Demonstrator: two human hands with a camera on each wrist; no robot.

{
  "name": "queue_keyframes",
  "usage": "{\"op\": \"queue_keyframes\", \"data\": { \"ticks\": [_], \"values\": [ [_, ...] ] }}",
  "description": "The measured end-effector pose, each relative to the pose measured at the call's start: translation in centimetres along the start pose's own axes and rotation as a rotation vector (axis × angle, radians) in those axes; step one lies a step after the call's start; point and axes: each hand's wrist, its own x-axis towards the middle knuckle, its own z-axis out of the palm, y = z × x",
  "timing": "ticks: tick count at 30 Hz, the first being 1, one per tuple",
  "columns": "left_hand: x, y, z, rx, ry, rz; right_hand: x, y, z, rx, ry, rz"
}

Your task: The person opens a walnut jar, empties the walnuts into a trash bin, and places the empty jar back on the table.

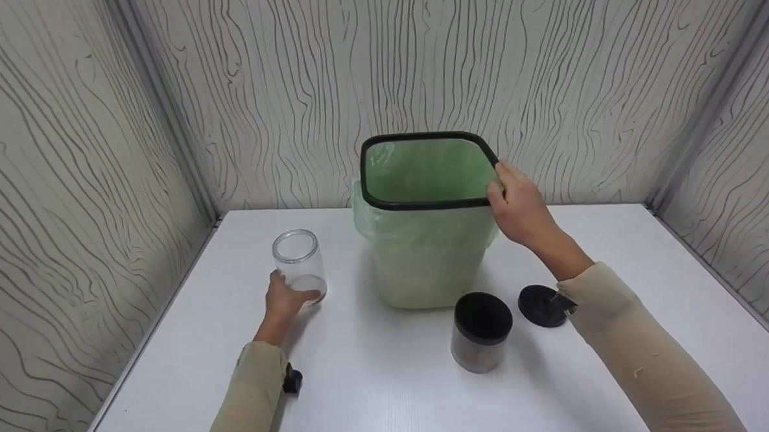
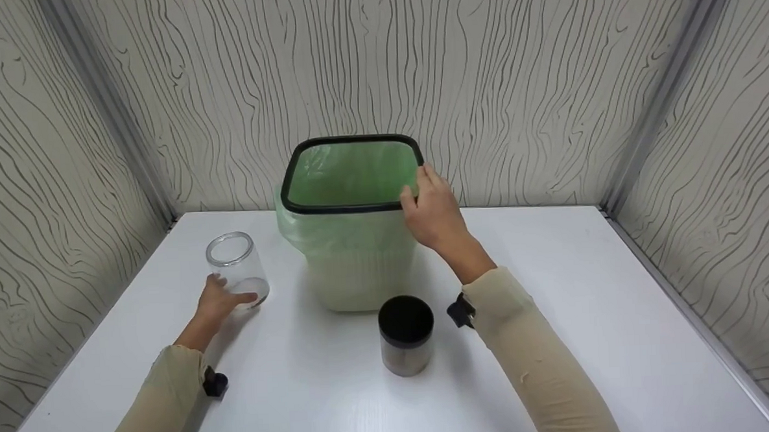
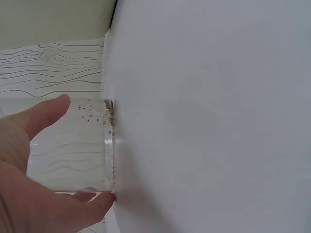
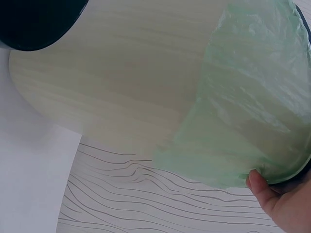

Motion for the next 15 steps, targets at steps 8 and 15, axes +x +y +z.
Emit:
{"op": "queue_keyframes", "data": {
  "ticks": [8, 15],
  "values": [
    [-0.4, 1.0, -1.3, -0.074, 0.008, 0.031, 0.3, -0.3, -0.6, -0.011, -0.054, 0.004],
    [-1.1, 2.8, -3.0, -0.068, 0.009, 0.068, 0.4, -0.1, -0.9, 0.003, -0.067, -0.009]
  ]
}}
